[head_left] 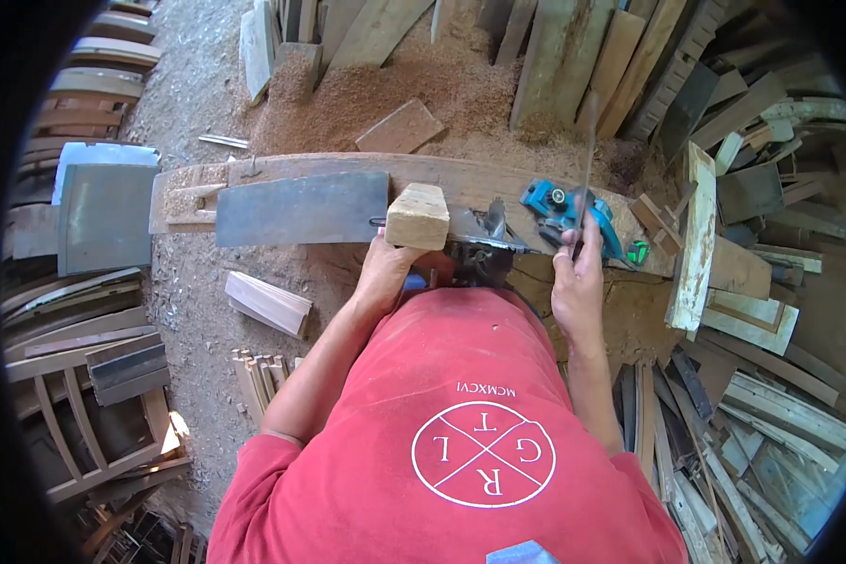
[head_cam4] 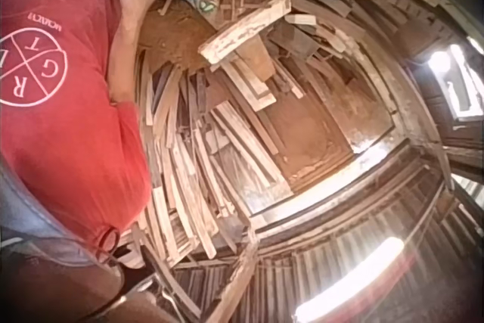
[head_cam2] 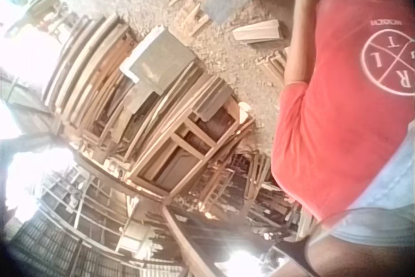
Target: The person uses a circular saw to cut a wooden block, measures the block with a ruler, and smooths the surface of a long wooden plank using an electric hand planer.
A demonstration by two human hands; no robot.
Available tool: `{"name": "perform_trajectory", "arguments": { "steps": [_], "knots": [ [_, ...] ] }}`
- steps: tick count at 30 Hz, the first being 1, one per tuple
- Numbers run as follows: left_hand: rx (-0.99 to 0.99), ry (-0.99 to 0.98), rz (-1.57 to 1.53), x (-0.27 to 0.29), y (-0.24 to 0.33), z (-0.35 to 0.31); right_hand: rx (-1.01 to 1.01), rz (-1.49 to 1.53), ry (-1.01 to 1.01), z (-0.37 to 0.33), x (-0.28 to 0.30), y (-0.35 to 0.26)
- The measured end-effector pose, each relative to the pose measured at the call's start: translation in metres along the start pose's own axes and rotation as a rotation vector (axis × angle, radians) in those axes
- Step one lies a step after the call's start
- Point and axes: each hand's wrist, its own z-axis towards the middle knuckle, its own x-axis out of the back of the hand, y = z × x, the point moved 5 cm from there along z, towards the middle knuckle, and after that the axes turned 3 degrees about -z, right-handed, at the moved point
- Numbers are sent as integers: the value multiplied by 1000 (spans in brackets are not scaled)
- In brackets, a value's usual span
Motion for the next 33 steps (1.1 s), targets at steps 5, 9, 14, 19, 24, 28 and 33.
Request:
{"name": "perform_trajectory", "arguments": {
  "steps": [5,9,14,19,24,28,33],
  "knots": [
    [-21,6,110,1,6,2,-224,562,-261,-1,-14,-24],
    [96,-72,16,-7,10,0,-106,251,-58,5,4,-15],
    [50,-39,89,-6,13,-2,-68,-101,-174,28,47,-4],
    [45,-95,51,-9,16,-1,47,-258,-417,68,40,35],
    [47,-119,-57,-11,10,2,34,-416,-559,85,11,61],
    [-59,-15,56,-3,4,8,66,-375,-541,85,2,59],
    [-57,8,129,-2,3,4,-91,-398,-593,80,4,53]
  ]
}}
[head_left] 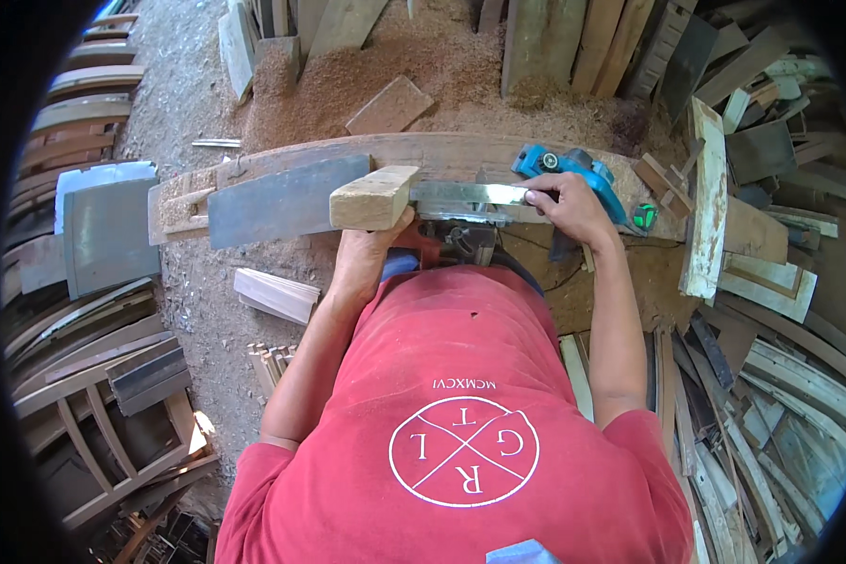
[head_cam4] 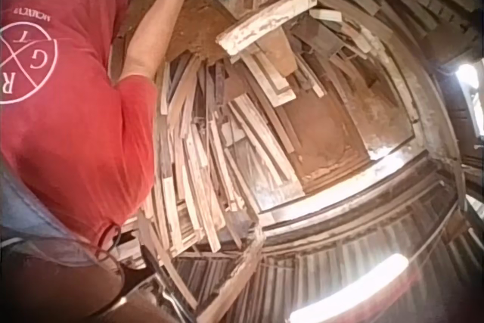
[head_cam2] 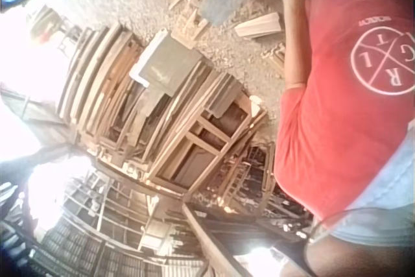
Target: The person uses a circular saw to cut a wooden block, measures the block with a ruler, and smooths the surface of a long wooden plank using an electric hand planer.
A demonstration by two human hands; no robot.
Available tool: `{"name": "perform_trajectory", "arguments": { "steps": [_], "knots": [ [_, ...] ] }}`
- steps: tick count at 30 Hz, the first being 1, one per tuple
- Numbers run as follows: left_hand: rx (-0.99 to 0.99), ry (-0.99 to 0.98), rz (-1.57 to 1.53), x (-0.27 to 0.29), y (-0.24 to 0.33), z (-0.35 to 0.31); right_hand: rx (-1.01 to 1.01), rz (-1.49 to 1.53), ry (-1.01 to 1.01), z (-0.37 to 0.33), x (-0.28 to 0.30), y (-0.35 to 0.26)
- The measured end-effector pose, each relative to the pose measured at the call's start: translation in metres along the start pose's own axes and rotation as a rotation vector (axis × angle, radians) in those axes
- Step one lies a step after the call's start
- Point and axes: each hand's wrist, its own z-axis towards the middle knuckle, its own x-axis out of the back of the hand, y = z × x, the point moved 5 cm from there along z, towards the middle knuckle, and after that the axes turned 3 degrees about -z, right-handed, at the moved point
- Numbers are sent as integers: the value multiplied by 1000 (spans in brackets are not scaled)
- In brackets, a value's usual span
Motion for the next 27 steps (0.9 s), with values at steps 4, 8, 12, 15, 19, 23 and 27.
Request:
{"name": "perform_trajectory", "arguments": {
  "steps": [4,8,12,15,19,23,27],
  "knots": [
    [-6,-4,15,-7,11,-2,40,17,69,-1,-1,7],
    [44,-1,-64,-4,4,-2,99,23,98,-1,-2,4],
    [18,-38,-147,0,-12,4,98,17,90,-2,-2,4],
    [45,-84,-256,1,-20,9,32,5,55,-1,-2,6],
    [82,-159,-429,4,-23,8,101,6,97,-2,-1,3],
    [103,-81,-375,3,-15,-1,106,6,106,-3,-2,0],
    [122,-39,-516,5,-15,0,66,30,98,-3,-1,-5]
  ]
}}
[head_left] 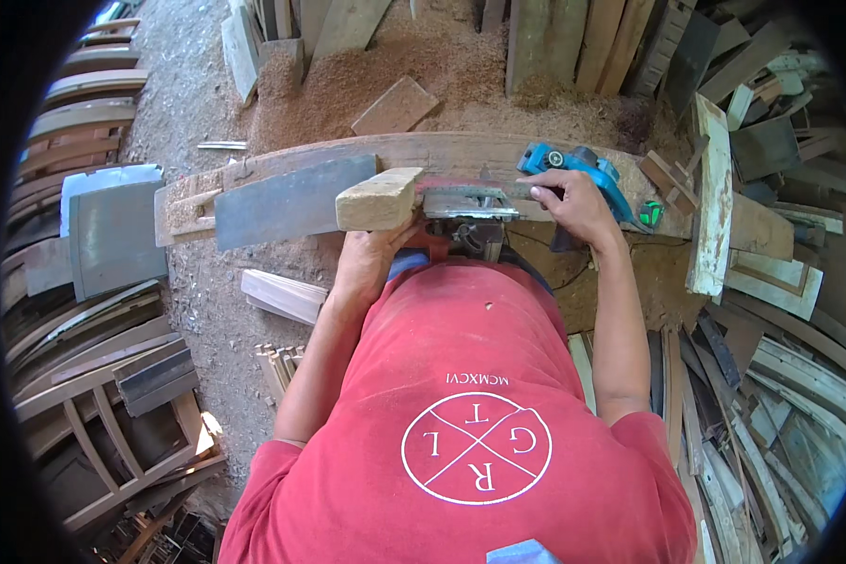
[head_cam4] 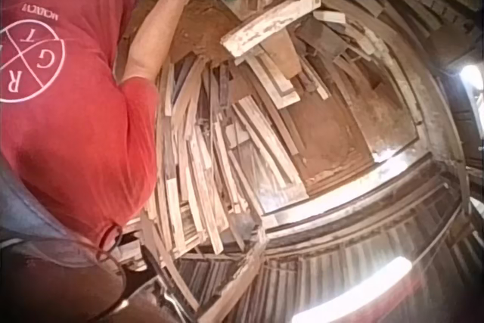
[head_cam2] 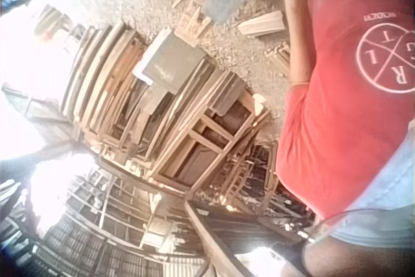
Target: The person uses a circular saw to cut a wooden block, measures the block with a ruler, and smooths the surface of a long wooden plank using an electric hand planer.
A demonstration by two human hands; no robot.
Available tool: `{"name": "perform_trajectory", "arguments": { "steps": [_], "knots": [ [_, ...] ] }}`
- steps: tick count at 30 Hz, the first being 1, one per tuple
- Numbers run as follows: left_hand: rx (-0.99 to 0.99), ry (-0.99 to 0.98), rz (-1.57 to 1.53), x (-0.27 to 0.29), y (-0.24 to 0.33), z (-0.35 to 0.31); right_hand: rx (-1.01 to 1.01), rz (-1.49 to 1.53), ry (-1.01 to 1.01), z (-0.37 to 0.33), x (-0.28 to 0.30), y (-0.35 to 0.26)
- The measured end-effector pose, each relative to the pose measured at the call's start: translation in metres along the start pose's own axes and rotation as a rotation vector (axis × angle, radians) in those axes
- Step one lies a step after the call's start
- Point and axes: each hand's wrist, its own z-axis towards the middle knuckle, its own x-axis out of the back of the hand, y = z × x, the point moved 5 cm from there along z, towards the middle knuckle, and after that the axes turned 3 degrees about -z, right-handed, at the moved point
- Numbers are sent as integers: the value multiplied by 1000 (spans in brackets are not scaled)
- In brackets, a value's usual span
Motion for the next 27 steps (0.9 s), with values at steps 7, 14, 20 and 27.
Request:
{"name": "perform_trajectory", "arguments": {
  "steps": [7,14,20,27],
  "knots": [
    [1,-23,-39,9,-5,7,89,-62,73,0,3,1],
    [-80,-6,334,6,0,8,72,-102,58,4,6,8],
    [-73,-10,476,-4,9,3,83,-88,49,8,4,14],
    [-88,9,423,-9,8,6,81,-65,52,6,1,13]
  ]
}}
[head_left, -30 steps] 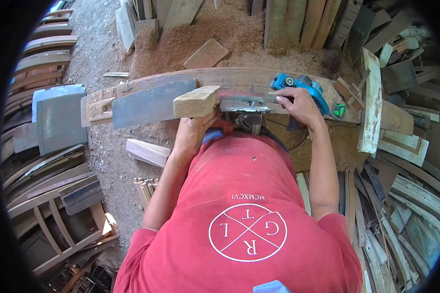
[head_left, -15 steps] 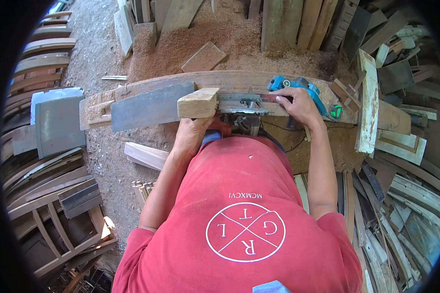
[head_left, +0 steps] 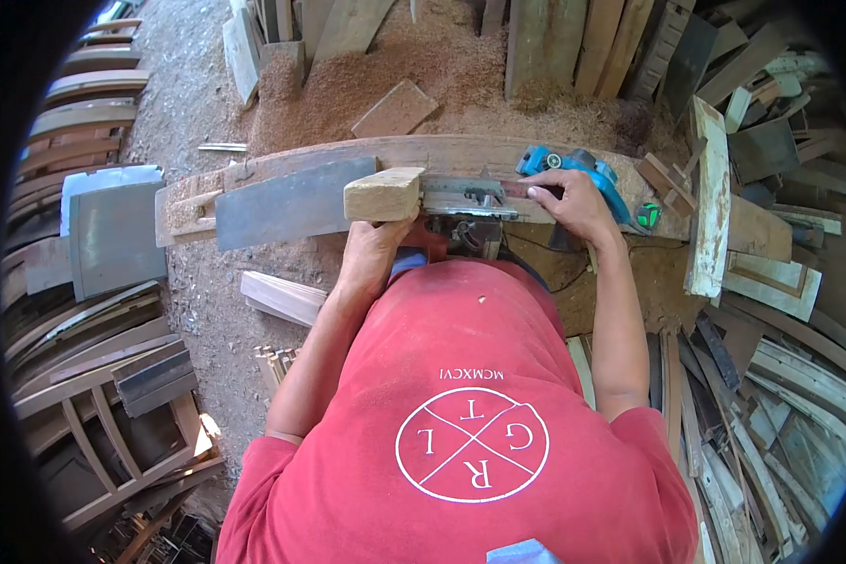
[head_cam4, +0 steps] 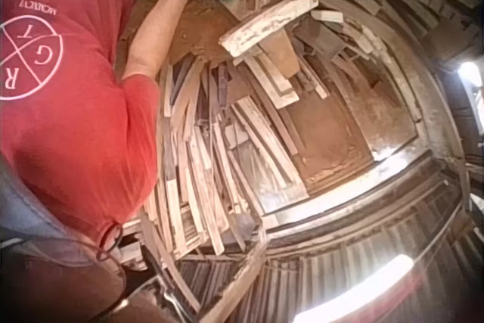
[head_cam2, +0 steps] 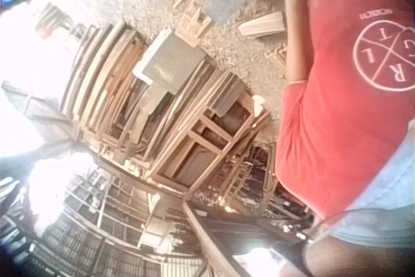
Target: The person uses a circular saw to cut a wooden block, measures the block with a ruler, and smooths the surface of a long wooden plank using an electric hand planer.
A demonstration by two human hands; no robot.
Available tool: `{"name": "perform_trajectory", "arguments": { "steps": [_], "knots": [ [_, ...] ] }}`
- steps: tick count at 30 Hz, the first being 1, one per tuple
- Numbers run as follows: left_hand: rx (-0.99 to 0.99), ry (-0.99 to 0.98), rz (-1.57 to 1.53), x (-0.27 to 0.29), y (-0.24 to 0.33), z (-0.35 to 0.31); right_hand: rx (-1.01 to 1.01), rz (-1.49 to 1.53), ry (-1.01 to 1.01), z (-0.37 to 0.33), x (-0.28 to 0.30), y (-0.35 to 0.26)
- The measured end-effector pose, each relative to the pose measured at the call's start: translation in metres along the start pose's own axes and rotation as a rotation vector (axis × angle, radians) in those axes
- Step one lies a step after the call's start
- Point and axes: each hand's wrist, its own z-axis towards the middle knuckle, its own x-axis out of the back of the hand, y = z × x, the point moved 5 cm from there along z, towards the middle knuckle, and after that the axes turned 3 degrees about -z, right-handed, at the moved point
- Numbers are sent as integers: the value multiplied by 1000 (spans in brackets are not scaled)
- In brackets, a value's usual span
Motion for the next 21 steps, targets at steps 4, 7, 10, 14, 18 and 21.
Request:
{"name": "perform_trajectory", "arguments": {
  "steps": [4,7,10,14,18,21],
  "knots": [
    [3,-19,-59,-3,-2,-1,8,7,19,-2,0,2],
    [-209,-31,124,9,-10,9,-2,-9,27,-3,2,-2],
    [-172,-53,133,10,-12,9,-14,-9,30,-3,1,2],
    [-4,-92,28,1,-4,3,10,-33,38,-1,1,4],
    [12,-44,-112,-6,2,-3,18,-30,31,-1,2,1],
    [48,-32,-47,-9,15,-7,12,-13,28,0,1,7]
  ]
}}
